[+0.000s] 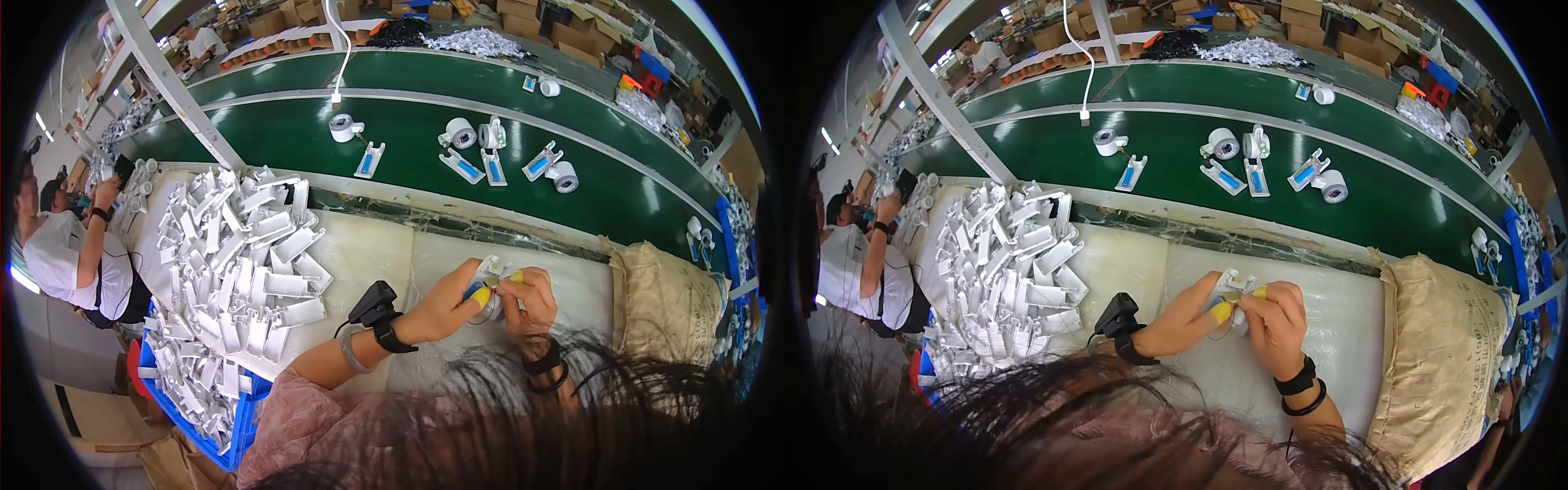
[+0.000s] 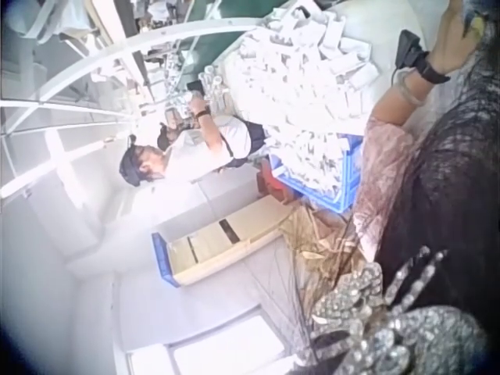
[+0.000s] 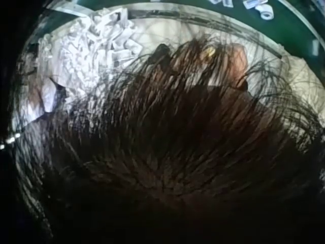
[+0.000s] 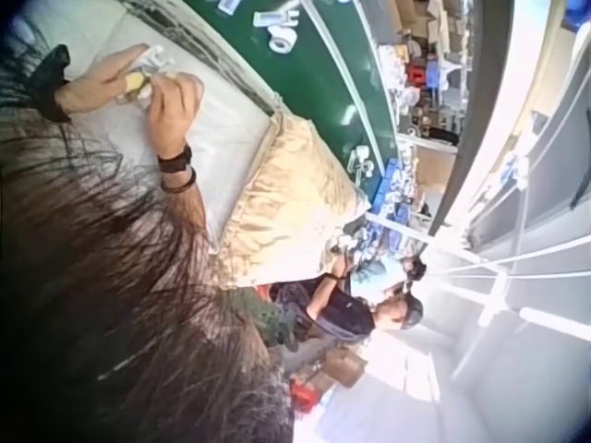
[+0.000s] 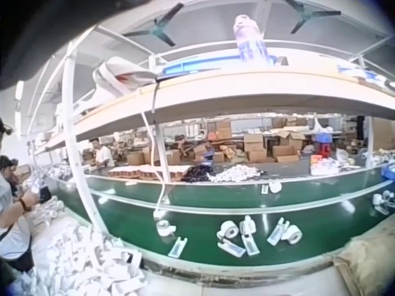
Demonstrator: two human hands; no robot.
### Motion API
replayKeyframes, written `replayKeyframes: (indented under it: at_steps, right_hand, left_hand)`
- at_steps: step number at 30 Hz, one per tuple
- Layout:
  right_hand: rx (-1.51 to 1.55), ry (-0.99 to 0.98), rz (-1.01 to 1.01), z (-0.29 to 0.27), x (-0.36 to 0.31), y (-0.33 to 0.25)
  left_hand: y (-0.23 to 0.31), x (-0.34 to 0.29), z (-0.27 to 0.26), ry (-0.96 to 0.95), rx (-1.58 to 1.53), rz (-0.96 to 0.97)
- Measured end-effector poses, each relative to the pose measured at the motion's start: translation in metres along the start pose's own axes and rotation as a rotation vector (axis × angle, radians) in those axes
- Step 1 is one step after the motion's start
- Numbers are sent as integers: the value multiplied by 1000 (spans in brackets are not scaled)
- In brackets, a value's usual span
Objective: Assembling small white and yellow electronic components on a factory assembly line.
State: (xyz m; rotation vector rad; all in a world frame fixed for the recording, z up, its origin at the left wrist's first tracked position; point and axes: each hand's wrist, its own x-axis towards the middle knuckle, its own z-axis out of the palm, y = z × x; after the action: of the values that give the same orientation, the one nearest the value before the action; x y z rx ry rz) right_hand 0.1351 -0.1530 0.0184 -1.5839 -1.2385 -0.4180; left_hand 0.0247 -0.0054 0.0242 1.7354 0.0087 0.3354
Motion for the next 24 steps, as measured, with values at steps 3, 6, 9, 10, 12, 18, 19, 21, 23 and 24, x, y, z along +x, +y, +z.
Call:
replayKeyframes:
  at_steps: [3, 6, 9, 10, 12, 18, 19, 21, 23, 24]
  right_hand:
    - [-2, 12, -14, 1, 2, -2]
    - [-21, 11, -33, 1, 1, -1]
    - [-20, 2, -39, 0, 1, 0]
    - [-20, 1, -39, 0, 0, 0]
    - [-15, 16, -20, 2, -2, 3]
    - [-40, 1, -3, 3, -2, 1]
    - [-38, 2, -3, 3, -2, 2]
    - [-51, -18, -26, 2, -2, 2]
    - [-78, -32, -34, 1, 1, -2]
    - [-102, -44, -46, 1, 1, -3]
  left_hand:
    - [1, -1, -1, -10, -1, -20]
    - [3, -1, -2, -25, 2, -44]
    - [5, -1, -2, -33, 21, -44]
    - [5, 0, -2, -34, 32, -43]
    - [3, -1, -1, -23, 50, -22]
    - [-4, -1, -2, 13, -29, 31]
    - [-3, -1, -2, 6, -45, 53]
    - [-5, -2, 1, 28, 14, 71]
    - [-8, -2, 3, 50, 70, 88]
    - [-10, -3, 4, 70, 93, 84]
